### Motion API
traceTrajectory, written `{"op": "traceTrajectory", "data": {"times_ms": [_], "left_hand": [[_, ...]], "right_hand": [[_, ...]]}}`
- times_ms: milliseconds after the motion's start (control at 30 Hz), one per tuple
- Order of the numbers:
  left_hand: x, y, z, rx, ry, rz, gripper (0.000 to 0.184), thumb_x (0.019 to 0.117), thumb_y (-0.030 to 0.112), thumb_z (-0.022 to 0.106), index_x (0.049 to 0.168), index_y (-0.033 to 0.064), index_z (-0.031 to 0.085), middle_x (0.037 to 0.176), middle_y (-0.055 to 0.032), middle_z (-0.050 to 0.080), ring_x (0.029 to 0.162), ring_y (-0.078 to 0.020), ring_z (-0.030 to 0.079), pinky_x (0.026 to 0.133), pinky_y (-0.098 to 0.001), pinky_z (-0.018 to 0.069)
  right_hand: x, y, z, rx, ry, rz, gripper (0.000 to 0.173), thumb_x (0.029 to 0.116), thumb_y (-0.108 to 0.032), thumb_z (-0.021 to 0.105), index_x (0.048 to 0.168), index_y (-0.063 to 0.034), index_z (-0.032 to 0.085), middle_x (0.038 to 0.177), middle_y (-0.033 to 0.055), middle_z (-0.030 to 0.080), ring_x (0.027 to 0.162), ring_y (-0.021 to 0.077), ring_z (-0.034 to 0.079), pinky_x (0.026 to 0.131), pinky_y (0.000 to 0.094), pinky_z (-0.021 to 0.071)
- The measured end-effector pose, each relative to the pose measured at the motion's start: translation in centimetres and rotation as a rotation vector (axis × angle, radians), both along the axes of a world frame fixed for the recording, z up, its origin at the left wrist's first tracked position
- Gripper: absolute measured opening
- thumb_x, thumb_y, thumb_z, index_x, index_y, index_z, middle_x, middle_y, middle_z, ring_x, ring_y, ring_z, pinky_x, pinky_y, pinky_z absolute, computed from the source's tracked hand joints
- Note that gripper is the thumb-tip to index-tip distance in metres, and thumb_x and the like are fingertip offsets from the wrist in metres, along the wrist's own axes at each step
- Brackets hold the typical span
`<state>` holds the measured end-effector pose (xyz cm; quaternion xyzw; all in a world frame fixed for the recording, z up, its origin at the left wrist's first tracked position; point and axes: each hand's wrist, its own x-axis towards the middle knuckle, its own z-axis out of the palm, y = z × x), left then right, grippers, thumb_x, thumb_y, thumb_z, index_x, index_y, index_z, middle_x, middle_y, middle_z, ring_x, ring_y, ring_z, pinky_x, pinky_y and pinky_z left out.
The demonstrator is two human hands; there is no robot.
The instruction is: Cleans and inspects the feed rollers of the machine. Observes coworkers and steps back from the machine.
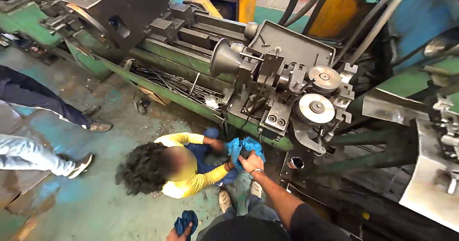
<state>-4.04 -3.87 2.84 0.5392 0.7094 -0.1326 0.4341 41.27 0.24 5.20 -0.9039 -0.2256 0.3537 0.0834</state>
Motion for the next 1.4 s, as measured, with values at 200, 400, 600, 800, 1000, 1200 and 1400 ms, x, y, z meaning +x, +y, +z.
{"op": "traceTrajectory", "data": {"times_ms": [200,400,600,800,1000,1200,1400], "left_hand": [[5.3,4.5,3.1,0.245,-0.303,-0.191,0.069,0.0828,0.067,0.073,0.116,0.0055,0.072,0.103,-0.0123,0.076,0.1,-0.025,0.074,0.095,-0.054,0.0581],[15.1,8.9,10.2,0.584,-0.706,-0.484,0.071,0.0804,0.055,0.082,0.131,0.0091,0.065,0.123,-0.0042,0.072,0.117,-0.0126,0.066,0.107,-0.0416,0.0534],[24.9,11.1,14.3,0.452,-0.898,-0.99,0.109,0.0709,0.06,0.088,0.16,0.0279,0.034,0.155,0.0003,0.05,0.142,-0.0159,0.047,0.116,-0.0422,0.0452],[29.6,5.6,16.5,-0.464,-1.368,-0.24,0.059,0.0693,0.032,0.094,0.114,0.0037,0.068,0.101,-0.0037,0.077,0.096,-0.0124,0.073,0.091,-0.0354,0.0609],[33.8,6.1,19.4,-0.592,-1.684,-0.009,0.045,0.0785,0.043,0.086,0.109,0.0126,0.074,0.101,-0.0061,0.077,0.095,-0.0157,0.074,0.089,-0.0381,0.0617],[38.6,4.5,20.5,-0.753,-1.826,0.264,0.049,0.0789,0.049,0.083,0.112,0.0152,0.07,0.103,-0.0062,0.076,0.098,-0.0154,0.073,0.086,-0.0384,0.0622],[41.6,7.5,23.9,-0.695,-1.872,-0.158,0.04,0.0928,0.051,0.069,0.116,0.02,0.075,0.11,-0.0029,0.077,0.105,-0.0131,0.072,0.096,-0.037,0.0588]], "right_hand": [[2.5,-5.1,4.2,0.147,-0.006,0.074,0.083,0.0758,-0.075,0.064,0.139,-0.0224,0.058,0.107,0.0109,0.074,0.102,0.0314,0.071,0.09,0.0557,0.0558],[4.6,-10.3,12.3,0.223,0.067,-0.004,0.068,0.0732,-0.072,0.069,0.125,-0.0264,0.068,0.107,0.0038,0.074,0.103,0.024,0.07,0.091,0.0556,0.0552],[5.1,-15.7,22.5,0.336,0.167,-0.034,0.059,0.0752,-0.066,0.071,0.117,-0.0257,0.071,0.103,-0.0009,0.073,0.098,0.0171,0.07,0.086,0.0504,0.0576],[3.7,-15.9,30.7,0.356,0.198,-0.038,0.06,0.0795,-0.074,0.065,0.114,-0.0246,0.071,0.099,-0.0002,0.072,0.094,0.0166,0.069,0.083,0.0476,0.0571],[2.6,-16.9,34.4,0.812,0.215,-0.053,0.08,0.0841,-0.07,0.069,0.14,-0.0141,0.056,0.109,0.0076,0.071,0.074,0.0185,0.07,0.063,0.0371,0.0625],[0.4,-12.6,29.3,1.081,-0.334,-0.045,0.1,0.0691,-0.062,0.087,0.146,-0.0091,0.052,0.149,0.01,0.053,0.14,0.0223,0.046,0.116,0.0443,0.0437],[6.5,-8.8,30.0,1.214,-0.278,-0.215,0.08,0.0607,-0.05,0.096,0.12,-0.0076,0.064,0.109,-0.0011,0.074,0.104,0.0085,0.071,0.096,0.0337,0.061]]}}
